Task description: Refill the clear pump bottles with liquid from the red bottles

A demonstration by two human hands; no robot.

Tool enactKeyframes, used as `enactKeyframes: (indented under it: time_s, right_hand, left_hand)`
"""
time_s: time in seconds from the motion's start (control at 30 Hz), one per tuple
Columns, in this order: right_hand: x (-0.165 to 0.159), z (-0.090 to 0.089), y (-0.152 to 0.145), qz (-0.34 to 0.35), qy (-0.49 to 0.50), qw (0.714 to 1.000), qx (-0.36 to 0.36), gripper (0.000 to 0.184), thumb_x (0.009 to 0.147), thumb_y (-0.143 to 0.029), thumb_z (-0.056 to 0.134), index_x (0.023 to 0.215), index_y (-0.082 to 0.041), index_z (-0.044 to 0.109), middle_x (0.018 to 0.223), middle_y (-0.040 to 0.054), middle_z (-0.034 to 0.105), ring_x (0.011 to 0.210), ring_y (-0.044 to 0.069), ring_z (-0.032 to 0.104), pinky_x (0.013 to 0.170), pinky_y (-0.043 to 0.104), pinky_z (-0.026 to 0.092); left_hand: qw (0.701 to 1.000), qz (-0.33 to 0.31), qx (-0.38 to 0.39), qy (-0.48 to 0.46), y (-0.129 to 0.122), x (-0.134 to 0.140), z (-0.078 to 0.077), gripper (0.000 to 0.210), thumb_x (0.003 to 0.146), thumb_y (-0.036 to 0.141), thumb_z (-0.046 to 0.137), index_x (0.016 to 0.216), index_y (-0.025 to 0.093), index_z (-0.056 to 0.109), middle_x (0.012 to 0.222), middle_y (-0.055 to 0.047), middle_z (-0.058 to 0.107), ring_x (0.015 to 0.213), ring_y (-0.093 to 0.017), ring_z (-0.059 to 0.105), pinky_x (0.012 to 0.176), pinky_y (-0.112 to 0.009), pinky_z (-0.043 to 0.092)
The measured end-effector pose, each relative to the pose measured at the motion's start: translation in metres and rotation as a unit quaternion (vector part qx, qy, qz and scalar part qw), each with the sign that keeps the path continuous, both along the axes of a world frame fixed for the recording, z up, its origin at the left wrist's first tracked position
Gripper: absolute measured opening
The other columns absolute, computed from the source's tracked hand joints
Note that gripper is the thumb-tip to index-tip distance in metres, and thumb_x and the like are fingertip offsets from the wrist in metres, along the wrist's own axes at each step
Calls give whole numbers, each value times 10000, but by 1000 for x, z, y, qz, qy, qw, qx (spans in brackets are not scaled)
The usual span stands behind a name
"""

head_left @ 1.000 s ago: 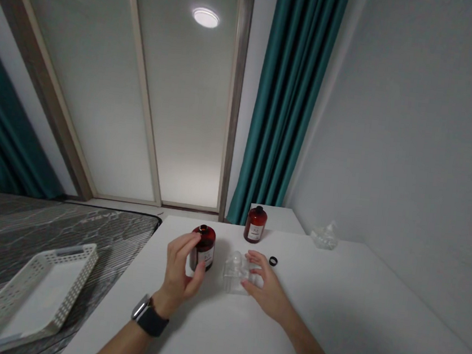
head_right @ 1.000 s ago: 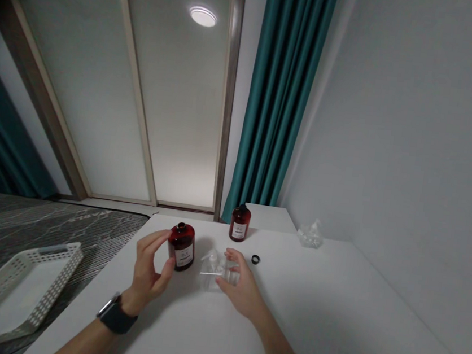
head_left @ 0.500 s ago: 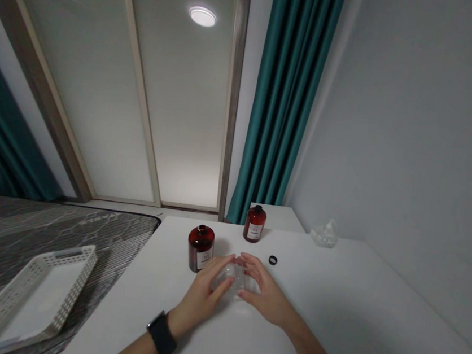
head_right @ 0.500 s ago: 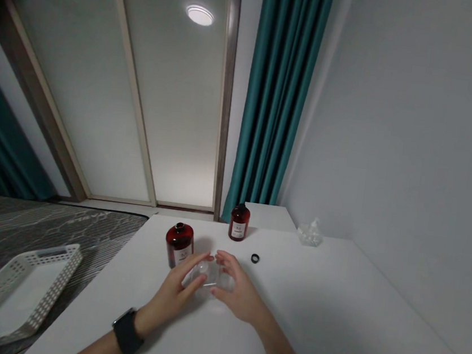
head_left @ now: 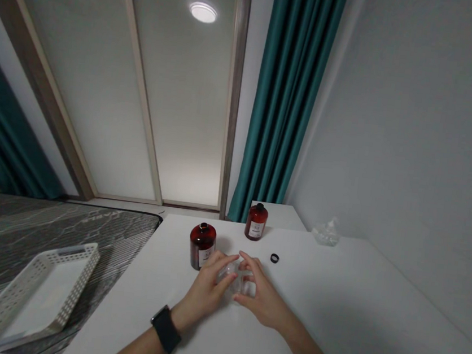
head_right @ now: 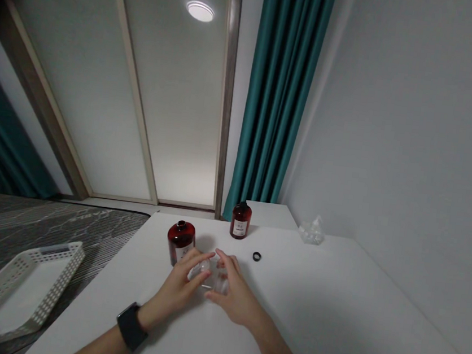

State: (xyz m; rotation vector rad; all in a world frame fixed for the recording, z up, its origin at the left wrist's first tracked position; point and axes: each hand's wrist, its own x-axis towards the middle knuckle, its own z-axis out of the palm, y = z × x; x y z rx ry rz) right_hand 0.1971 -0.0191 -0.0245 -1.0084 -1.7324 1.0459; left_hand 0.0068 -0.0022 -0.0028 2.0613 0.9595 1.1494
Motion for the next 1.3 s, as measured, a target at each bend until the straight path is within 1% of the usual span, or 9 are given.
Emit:
enactKeyframes:
  time_s: [0.17,0.27,0.4,0.53,0.63,0.77,0.93,1.1,1.3]
  right_hand:
    - [-6,-7,1,-15,-16,1000,0,1031,693,-98,770,1532,-342,221,1252,57,470,1216,236,510,1035,438,471]
    - [0,-3,3,3,-14,1000,14,1001,738,-104,719,1545,-327,171,1269,63,471,1208,216,513,1049,432,451]
    - [19,8,5,46,-11,999,-24,861,763,-131,671,1509,-295,274,1289,78,493,1228,223,513,1090,460,402]
    - [31,13,10,94,54,992,-70,708,780,-137,567,1447,-263,363,1280,94,532,1263,245,516,1104,485,375]
    - [28,13,11,39,74,996,-13,567,785,-127,506,1333,-268,487,1281,84,535,1284,247,490,1101,470,378]
    - [14,11,7,-29,33,996,78,595,733,-106,523,1304,-275,519,1181,54,525,1150,223,529,1062,432,405]
    - [-2,9,2,-107,-10,992,71,623,712,-145,615,1315,-252,504,1031,24,511,1049,223,546,1047,438,398]
    - [-4,9,2,-123,-22,989,73,545,758,-162,580,1294,-242,520,1016,34,556,1008,229,579,1003,439,431]
    - [-3,12,-3,-70,-15,995,74,705,698,-44,480,1367,-262,450,1175,55,599,1161,215,559,1105,436,363]
  left_hand:
    - [1000,27,-5,2,-2,3,-1,254,916,238,604,1167,215,631,1004,-61,576,986,-242,578,906,-401,473]
    - [1000,15,4,9,-4,3,-2,366,866,213,651,1224,212,572,1099,-81,567,1084,-264,555,981,-441,450]
    - [999,-20,-25,6,-4,4,-3,551,794,189,701,1305,211,496,1254,-110,515,1207,-285,508,1070,-472,405]
    - [993,-55,-106,-2,-5,8,-9,602,746,217,748,1283,189,476,1260,-120,551,1178,-292,544,1053,-455,427]
    - [988,-24,-150,-16,-4,12,-15,608,709,232,786,1226,172,471,1244,-135,575,1168,-307,555,1050,-461,419]
    - [987,-27,-161,-4,-2,15,-20,603,673,245,830,1153,169,474,1168,-117,611,1092,-296,588,980,-433,452]
    - [989,-58,-135,4,0,16,-20,526,719,273,812,1105,184,465,1108,-84,634,1005,-255,609,884,-371,478]
    - [989,-59,-135,13,-1,16,-18,516,712,244,807,1097,185,468,1097,-81,634,1005,-256,608,885,-369,473]
    - [988,-72,-135,-6,-1,17,-18,516,720,240,800,1117,186,473,1130,-95,639,1045,-262,610,915,-372,471]
